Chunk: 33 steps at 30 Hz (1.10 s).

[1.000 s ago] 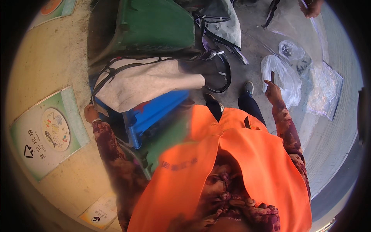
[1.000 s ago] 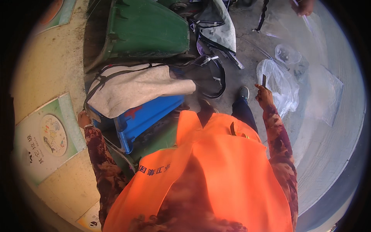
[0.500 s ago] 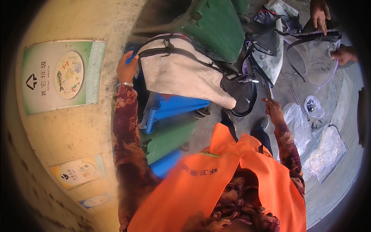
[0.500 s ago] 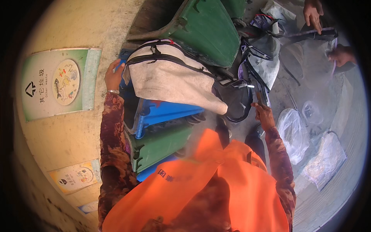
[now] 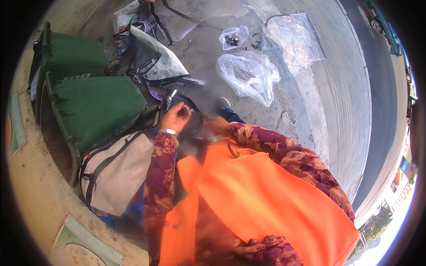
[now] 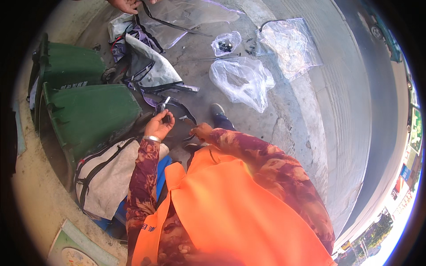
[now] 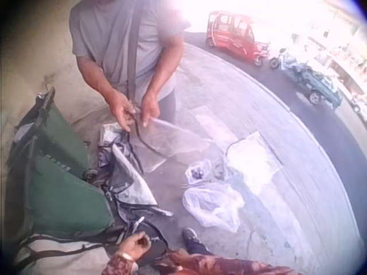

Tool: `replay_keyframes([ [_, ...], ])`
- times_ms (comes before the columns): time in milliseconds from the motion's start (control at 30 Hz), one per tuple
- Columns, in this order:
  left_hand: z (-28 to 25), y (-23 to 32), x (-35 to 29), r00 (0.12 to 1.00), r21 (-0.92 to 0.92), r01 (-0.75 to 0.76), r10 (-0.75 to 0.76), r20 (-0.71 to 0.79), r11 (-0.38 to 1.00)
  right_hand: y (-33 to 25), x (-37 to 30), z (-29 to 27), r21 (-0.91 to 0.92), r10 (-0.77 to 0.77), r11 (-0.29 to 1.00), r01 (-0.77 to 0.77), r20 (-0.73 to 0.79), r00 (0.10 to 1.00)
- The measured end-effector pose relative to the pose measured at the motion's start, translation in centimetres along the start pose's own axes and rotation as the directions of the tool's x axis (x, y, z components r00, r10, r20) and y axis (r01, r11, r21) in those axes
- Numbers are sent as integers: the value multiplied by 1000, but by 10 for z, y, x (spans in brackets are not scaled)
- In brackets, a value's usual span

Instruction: The person uses a knife to cut and remove parts of a purple and white bag, including straps and fabric sections, while another person assists by holding the bag. The person works on the bag both standing and squatting, removing pieces and placing them aside.

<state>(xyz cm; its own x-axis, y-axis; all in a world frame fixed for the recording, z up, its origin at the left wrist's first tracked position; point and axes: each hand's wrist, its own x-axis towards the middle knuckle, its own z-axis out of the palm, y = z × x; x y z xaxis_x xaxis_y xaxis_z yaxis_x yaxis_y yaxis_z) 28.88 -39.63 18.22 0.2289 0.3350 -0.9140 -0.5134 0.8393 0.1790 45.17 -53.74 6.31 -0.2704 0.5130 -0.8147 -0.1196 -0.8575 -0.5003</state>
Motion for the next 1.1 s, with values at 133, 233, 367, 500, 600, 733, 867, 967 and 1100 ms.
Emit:
replay_keyframes([
  [133, 114, -14, 68, 982, 131, -86, 62, 176, 988, -3, -30, -48, 211, -191, 957, 197, -51, 980],
  [233, 161, -10, 72, 947, 189, -286, 246, 208, 939, -6, -44, -70, 489, 25, 872, 18, -82, 996],
  [367, 142, 0, 38, 880, 338, -355, 190, 435, 872, -1, -48, -81, 433, 13, 900, 42, -124, 992],
  [500, 55, -7, -23, 949, 561, -296, 173, 263, 773, -5, -38, -76, 404, 40, 914, -25, -27, 999],
  [600, -26, -20, -79, 973, 558, -230, 208, 103, 797, -23, -26, -67, 374, 33, 926, -42, 29, 999],
  [733, -133, -48, -149, 812, 339, -324, 444, -379, 883, -52, -4, -58, 194, 38, 980, -51, 70, 997],
  [867, -214, -67, -208, 584, 438, -415, 603, -544, 797, -76, 16, -45, 167, -1, 986, -23, 146, 989],
  [967, -230, -53, -225, 455, 379, -502, 610, -648, 777, -91, 24, -30, 122, 9, 992, -27, 153, 988],
  [1100, -213, -9, -215, 274, 323, -665, 623, -733, 673, -104, 23, -2, 111, 17, 993, -35, 157, 987],
])
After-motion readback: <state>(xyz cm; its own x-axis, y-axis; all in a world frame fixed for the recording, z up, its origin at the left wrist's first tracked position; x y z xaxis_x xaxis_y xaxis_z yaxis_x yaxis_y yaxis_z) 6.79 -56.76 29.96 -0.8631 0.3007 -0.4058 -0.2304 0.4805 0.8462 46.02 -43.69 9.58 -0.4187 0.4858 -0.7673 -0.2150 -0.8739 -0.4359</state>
